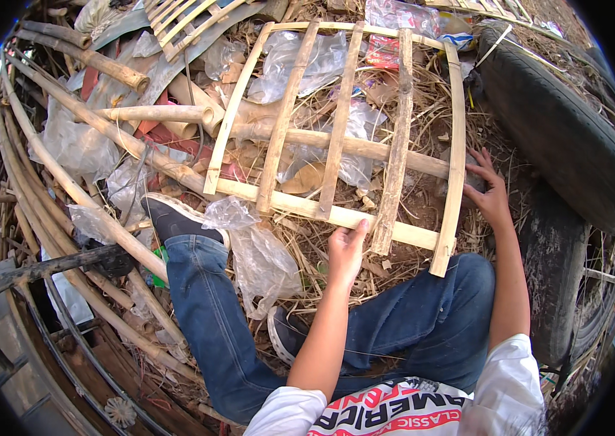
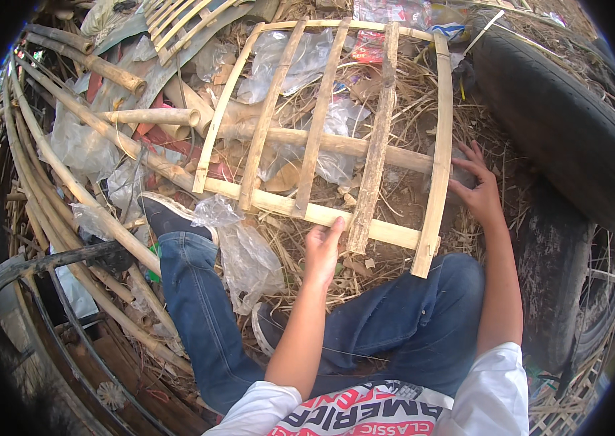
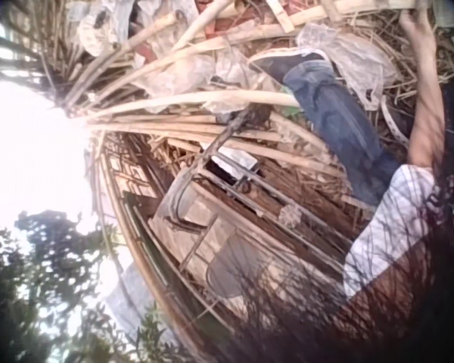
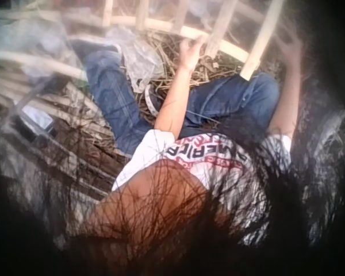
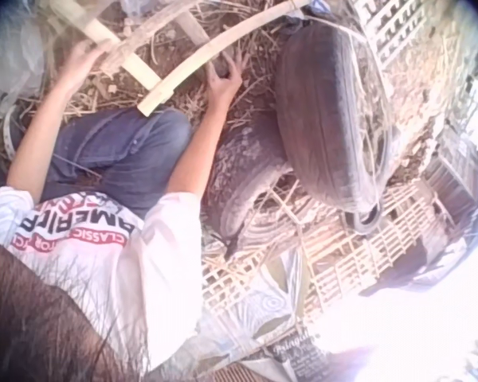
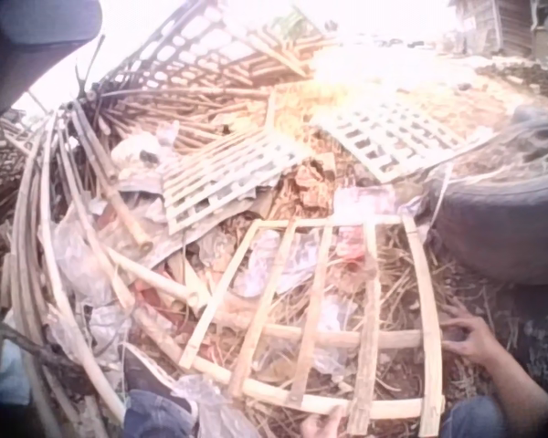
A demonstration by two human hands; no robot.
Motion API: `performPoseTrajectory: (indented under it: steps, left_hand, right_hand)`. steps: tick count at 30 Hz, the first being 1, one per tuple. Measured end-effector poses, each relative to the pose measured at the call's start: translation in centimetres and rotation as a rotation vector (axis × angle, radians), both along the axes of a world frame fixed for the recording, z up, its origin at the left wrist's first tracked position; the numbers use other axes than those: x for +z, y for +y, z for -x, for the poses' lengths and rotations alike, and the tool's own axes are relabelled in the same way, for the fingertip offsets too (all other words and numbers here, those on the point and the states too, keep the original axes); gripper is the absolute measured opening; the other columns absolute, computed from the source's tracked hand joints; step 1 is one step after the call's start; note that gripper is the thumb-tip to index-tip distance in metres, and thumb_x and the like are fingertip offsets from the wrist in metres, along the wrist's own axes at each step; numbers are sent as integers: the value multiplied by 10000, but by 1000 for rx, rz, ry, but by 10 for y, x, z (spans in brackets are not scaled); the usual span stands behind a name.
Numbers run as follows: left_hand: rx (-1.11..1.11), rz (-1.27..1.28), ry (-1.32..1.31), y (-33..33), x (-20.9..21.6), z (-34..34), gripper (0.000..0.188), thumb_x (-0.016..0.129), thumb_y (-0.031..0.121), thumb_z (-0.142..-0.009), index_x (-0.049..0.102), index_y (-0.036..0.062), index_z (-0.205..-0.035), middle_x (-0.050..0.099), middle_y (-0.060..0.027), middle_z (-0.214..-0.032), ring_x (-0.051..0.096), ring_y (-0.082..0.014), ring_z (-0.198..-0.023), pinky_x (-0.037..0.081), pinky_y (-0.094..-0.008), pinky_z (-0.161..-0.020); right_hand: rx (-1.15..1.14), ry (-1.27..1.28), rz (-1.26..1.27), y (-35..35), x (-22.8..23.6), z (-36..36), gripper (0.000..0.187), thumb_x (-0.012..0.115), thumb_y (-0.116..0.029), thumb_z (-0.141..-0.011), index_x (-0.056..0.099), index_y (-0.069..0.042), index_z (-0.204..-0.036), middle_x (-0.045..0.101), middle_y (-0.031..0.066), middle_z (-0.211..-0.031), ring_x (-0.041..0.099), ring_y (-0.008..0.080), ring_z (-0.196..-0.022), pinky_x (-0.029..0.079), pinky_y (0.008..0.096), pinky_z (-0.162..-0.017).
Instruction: The person builds a small bamboo grid by hand, positioning thin bamboo strips into a lattice and securing them with nails and a hammer.
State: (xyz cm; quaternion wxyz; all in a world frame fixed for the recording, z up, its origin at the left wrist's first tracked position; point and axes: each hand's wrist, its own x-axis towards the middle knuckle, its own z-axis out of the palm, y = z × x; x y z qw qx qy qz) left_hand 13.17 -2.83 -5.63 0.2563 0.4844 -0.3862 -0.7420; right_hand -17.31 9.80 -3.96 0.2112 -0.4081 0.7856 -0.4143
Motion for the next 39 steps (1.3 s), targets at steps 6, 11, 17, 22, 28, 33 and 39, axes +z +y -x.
performPoseTrajectory:
  steps: [6, 11, 17, 22, 28, 33, 39]
  left_hand:
    - [50, 130, -119, 19, 16, 0, 224, 673, 181, -929, 575, -4, -1009, 661, -56, -914, 608, -97, -820, 477, -242, -771]
    - [120, 746, -408, 29, 45, -2, 315, 758, 132, -805, 473, 38, -903, 447, -52, -852, 432, -179, -799, 397, -325, -763]
    - [-348, 1231, -583, 38, 99, 53, 408, 738, 169, -790, 552, 25, -1123, 551, -146, -1116, 507, -335, -1118, 356, -452, -993]
    - [-671, 1375, -712, 36, 89, 88, 581, 710, 328, -830, 510, 39, -1293, 505, -174, -1313, 383, -366, -1327, 212, -543, -1118]
    - [-653, 1277, -735, 57, 86, 84, 612, 700, 357, -839, 484, 67, -1332, 478, -157, -1359, 298, -372, -1402, 102, -611, -1145]
    - [-546, 1268, -793, 80, 97, 39, 614, 699, 337, -838, 468, 65, -1338, 462, -156, -1367, 270, -400, -1411, 96, -623, -1141]
    - [-456, 1202, -931, 98, 106, -37, 630, 698, 344, -840, 459, 52, -1344, 452, -168, -1370, 255, -404, -1416, 91, -631, -1141]
  right_hand:
    - [-13, -4, 41, 8, -4, 3, 426, 793, -137, -717, 697, -84, -1128, 491, 121, -1444, 231, 323, -1462, 207, 452, -1176]
    - [-4, 16, 68, 2, -4, -1, 396, 800, -148, -725, 709, -93, -1106, 495, 125, -1439, 238, 326, -1458, 234, 453, -1170]
    - [-4, 20, 80, 8, -6, 3, 409, 816, -181, -717, 711, -127, -1108, 472, 106, -1459, 236, 317, -1458, 233, 448, -1177]
    - [6, 11, 122, 5, -11, 2, 408, 822, -181, -713, 712, -124, -1102, 461, 107, -1466, 236, 316, -1457, 241, 448, -1175]
    - [9, -8, 160, 6, -14, 0, 393, 809, -169, -739, 710, -120, -1116, 465, 95, -1462, 237, 314, -1456, 238, 446, -1176]
    - [19, 29, 149, 10, -14, 0, 494, 796, -187, -758, 637, -113, -1220, 425, 133, -1482, 238, 330, -1453, 250, 443, -1171]
    - [28, 178, 166, 41, 23, -29, 555, 701, -150, -820, 519, -114, -1343, 407, 188, -1472, 256, 352, -1438, 264, 488, -1158]
